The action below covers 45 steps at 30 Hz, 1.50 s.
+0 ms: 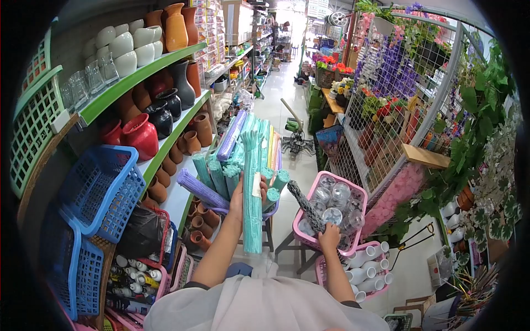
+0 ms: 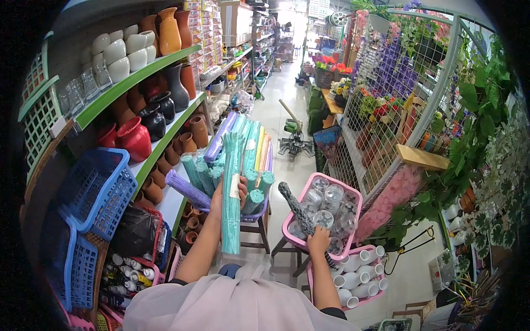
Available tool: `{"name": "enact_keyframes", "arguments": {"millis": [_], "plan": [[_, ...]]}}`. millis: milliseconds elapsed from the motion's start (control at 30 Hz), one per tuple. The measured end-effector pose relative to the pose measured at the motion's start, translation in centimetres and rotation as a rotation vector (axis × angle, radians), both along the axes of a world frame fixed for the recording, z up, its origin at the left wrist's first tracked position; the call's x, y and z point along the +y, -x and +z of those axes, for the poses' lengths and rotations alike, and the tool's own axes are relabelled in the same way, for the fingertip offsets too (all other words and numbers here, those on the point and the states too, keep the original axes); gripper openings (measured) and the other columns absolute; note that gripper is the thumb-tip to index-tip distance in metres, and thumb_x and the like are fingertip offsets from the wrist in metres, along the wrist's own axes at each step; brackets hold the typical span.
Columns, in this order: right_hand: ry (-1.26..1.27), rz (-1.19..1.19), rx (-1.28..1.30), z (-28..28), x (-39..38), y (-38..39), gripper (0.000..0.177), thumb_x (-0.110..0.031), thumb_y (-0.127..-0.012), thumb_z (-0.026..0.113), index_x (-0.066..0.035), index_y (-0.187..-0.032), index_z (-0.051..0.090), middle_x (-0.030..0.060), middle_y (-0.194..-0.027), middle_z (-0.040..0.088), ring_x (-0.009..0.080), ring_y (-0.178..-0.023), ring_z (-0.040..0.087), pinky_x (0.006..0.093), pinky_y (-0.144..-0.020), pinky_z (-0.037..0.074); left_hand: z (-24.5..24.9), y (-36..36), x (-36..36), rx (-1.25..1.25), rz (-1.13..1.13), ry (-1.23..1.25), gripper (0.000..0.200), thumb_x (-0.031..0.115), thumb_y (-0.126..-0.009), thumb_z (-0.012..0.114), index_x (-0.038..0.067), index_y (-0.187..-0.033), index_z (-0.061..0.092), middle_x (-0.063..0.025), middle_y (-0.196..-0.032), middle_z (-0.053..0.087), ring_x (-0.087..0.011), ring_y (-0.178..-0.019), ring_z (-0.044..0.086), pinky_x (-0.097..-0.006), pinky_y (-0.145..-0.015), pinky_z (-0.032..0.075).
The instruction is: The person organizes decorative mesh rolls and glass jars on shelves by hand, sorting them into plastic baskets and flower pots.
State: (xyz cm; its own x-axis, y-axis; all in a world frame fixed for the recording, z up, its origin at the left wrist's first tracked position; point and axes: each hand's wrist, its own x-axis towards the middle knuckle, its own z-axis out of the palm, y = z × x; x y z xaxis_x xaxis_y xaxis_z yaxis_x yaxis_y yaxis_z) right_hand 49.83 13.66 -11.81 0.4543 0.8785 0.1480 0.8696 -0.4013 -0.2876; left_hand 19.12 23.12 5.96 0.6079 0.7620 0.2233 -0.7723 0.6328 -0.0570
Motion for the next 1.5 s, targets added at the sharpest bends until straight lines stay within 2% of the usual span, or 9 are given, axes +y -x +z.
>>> {"name": "enact_keyframes", "arguments": {"millis": [400,667,867,900,1067,1200,1267,1400,1500], "plan": [[0.126,-0.128,0.012,0.1,-1.2,0.1,0.045,-0.022,-0.070,0.074,-0.004,-0.106,0.053,0.0148,-0.110,0.057,0.0334,-0.108,0.053,0.0484,-0.087,0.043,-1.0,3.9,-0.9,0.249,0.136,0.017,0.053,0.037,-0.090,0.049,-0.007,-0.120,0.044,-0.0148,-0.104,0.052,-0.0230,-0.084,0.054,-0.0319,-0.071,0.052],[-0.151,-0.062,0.315,3.5,-3.3,-1.3,0.039,-0.018,-0.074,0.063,0.002,-0.106,0.052,0.0284,-0.098,0.060,0.0449,-0.093,0.057,0.0485,-0.082,0.045,-0.7,2.8,-0.8,0.269,0.076,-0.056,0.049,0.030,-0.096,0.044,-0.011,-0.123,0.042,-0.0161,-0.109,0.052,-0.0255,-0.093,0.055,-0.0386,-0.082,0.051],[-0.448,0.039,0.813,0.2,-5.6,-5.4,0.052,-0.013,-0.073,0.059,0.003,-0.122,0.049,0.0194,-0.098,0.063,0.0285,-0.090,0.061,0.0364,-0.084,0.046,0.6,0.0,-2.6,0.540,0.011,-0.145,0.057,0.049,-0.097,0.040,0.001,-0.128,0.043,-0.0134,-0.109,0.054,-0.0205,-0.081,0.059,-0.0299,-0.062,0.056],[-0.411,0.043,0.821,5.4,-7.1,-3.0,0.048,-0.012,-0.077,0.061,0.003,-0.121,0.050,0.0154,-0.099,0.063,0.0229,-0.090,0.060,0.0331,-0.085,0.046,-0.5,-0.5,-2.2,0.499,-0.055,-0.185,0.057,0.050,-0.097,0.040,0.001,-0.128,0.043,-0.0138,-0.109,0.054,-0.0203,-0.078,0.058,-0.0304,-0.062,0.055],[-0.577,0.006,0.733,10.1,-9.2,-0.3,0.035,-0.021,-0.087,0.064,0.003,-0.111,0.057,0.0131,-0.095,0.066,0.0215,-0.085,0.061,0.0322,-0.080,0.047,-1.0,-3.5,-2.6,0.522,-0.163,-0.239,0.047,0.039,-0.099,0.038,0.001,-0.125,0.043,-0.0145,-0.106,0.053,-0.0230,-0.076,0.054,-0.0353,-0.068,0.052],[-0.520,0.086,0.682,11.5,-11.7,1.1,0.028,-0.017,-0.082,0.066,0.001,-0.102,0.059,0.0163,-0.090,0.065,0.0281,-0.082,0.064,0.0357,-0.075,0.048,-1.7,-5.6,-2.4,0.542,-0.136,-0.247,0.045,0.034,-0.100,0.035,-0.001,-0.125,0.048,-0.0181,-0.117,0.056,-0.0265,-0.096,0.060,-0.0420,-0.087,0.051],[-0.469,0.351,0.345,10.6,-12.8,1.2,0.030,-0.013,-0.073,0.068,-0.001,-0.099,0.059,0.0168,-0.089,0.063,0.0356,-0.082,0.062,0.0389,-0.072,0.049,-0.9,-6.8,-2.6,0.807,-0.009,-0.245,0.050,0.038,-0.099,0.041,0.000,-0.130,0.046,-0.0154,-0.094,0.064,-0.0256,-0.091,0.065,-0.0397,-0.073,0.057],[-0.315,0.433,0.130,10.6,-13.0,-0.8,0.038,-0.013,-0.068,0.070,-0.004,-0.103,0.059,0.0170,-0.095,0.062,0.0365,-0.086,0.061,0.0427,-0.073,0.050,-2.6,-7.8,-0.9,0.576,-0.383,-0.288,0.056,0.047,-0.097,0.042,0.001,-0.130,0.048,-0.0107,-0.089,0.065,-0.0197,-0.077,0.067,-0.0295,-0.065,0.057],[-0.455,0.085,0.240,10.6,-12.1,-2.9,0.037,-0.017,-0.073,0.067,-0.002,-0.106,0.059,0.0203,-0.095,0.064,0.0395,-0.087,0.061,0.0441,-0.073,0.048,-0.7,-10.0,-2.6,0.978,-0.148,-0.381,0.055,0.046,-0.098,0.040,-0.001,-0.122,0.055,-0.0100,-0.087,0.064,-0.0166,-0.069,0.065,-0.0250,-0.061,0.054]]}}
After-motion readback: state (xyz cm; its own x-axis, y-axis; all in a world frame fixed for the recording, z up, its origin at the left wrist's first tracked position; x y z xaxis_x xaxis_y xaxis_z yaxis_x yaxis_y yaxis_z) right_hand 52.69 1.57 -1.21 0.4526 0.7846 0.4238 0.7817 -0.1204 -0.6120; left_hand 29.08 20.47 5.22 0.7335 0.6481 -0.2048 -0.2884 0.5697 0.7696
